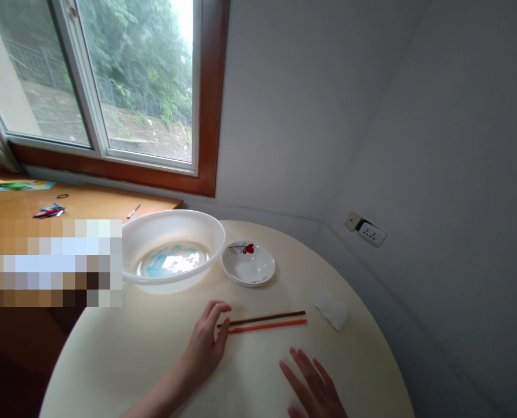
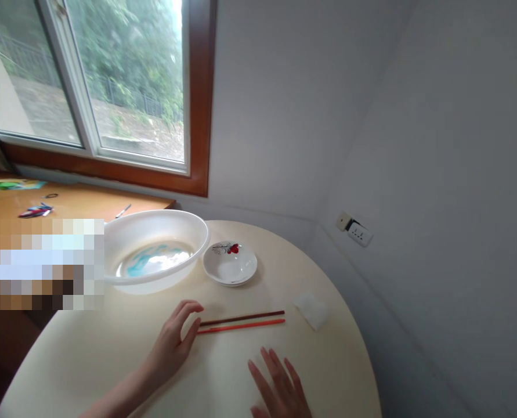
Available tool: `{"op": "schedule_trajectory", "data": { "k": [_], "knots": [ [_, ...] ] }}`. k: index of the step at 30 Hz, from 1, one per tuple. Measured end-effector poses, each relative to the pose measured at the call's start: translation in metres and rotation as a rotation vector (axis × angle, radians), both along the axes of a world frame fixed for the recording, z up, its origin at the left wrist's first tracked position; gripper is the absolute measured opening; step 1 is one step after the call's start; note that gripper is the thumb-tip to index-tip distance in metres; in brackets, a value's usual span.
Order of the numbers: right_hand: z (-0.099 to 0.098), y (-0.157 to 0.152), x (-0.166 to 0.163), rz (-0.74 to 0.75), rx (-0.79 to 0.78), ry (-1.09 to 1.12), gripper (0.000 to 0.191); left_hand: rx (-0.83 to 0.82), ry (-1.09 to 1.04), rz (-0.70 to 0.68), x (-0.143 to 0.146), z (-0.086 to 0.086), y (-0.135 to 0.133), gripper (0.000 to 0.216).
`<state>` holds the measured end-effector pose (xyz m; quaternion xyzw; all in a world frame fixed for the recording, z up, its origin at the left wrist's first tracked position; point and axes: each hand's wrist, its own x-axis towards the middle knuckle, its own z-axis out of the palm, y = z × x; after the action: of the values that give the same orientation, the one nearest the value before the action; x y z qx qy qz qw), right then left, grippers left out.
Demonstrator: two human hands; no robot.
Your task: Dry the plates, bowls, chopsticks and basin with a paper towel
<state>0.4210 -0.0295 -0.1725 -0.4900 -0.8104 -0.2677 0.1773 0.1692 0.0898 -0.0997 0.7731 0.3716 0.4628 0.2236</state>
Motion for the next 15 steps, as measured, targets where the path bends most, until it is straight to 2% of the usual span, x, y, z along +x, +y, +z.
{"op": "schedule_trajectory", "data": {
  "k": [5,9,11,13,15],
  "knots": [
    [-0.018,0.000,0.006,0.014,-0.138,-0.066,0.063,0.090,0.224,-0.050,-0.019,-0.002,-0.023,0.034],
    [-0.020,0.000,0.005,-0.013,-0.105,-0.083,0.059,0.310,0.491,-0.192,-0.047,-0.001,-0.044,0.061],
    [-0.019,-0.001,0.004,-0.018,-0.082,-0.090,0.059,0.416,0.561,-0.209,-0.061,0.002,-0.055,0.065],
    [-0.020,0.000,0.003,-0.013,-0.084,-0.071,0.059,0.371,0.674,-0.172,-0.072,0.004,-0.065,0.065],
    [-0.022,0.000,0.003,-0.008,-0.100,-0.037,0.059,0.394,0.701,-0.167,-0.079,0.003,-0.072,0.064]
  ]
}}
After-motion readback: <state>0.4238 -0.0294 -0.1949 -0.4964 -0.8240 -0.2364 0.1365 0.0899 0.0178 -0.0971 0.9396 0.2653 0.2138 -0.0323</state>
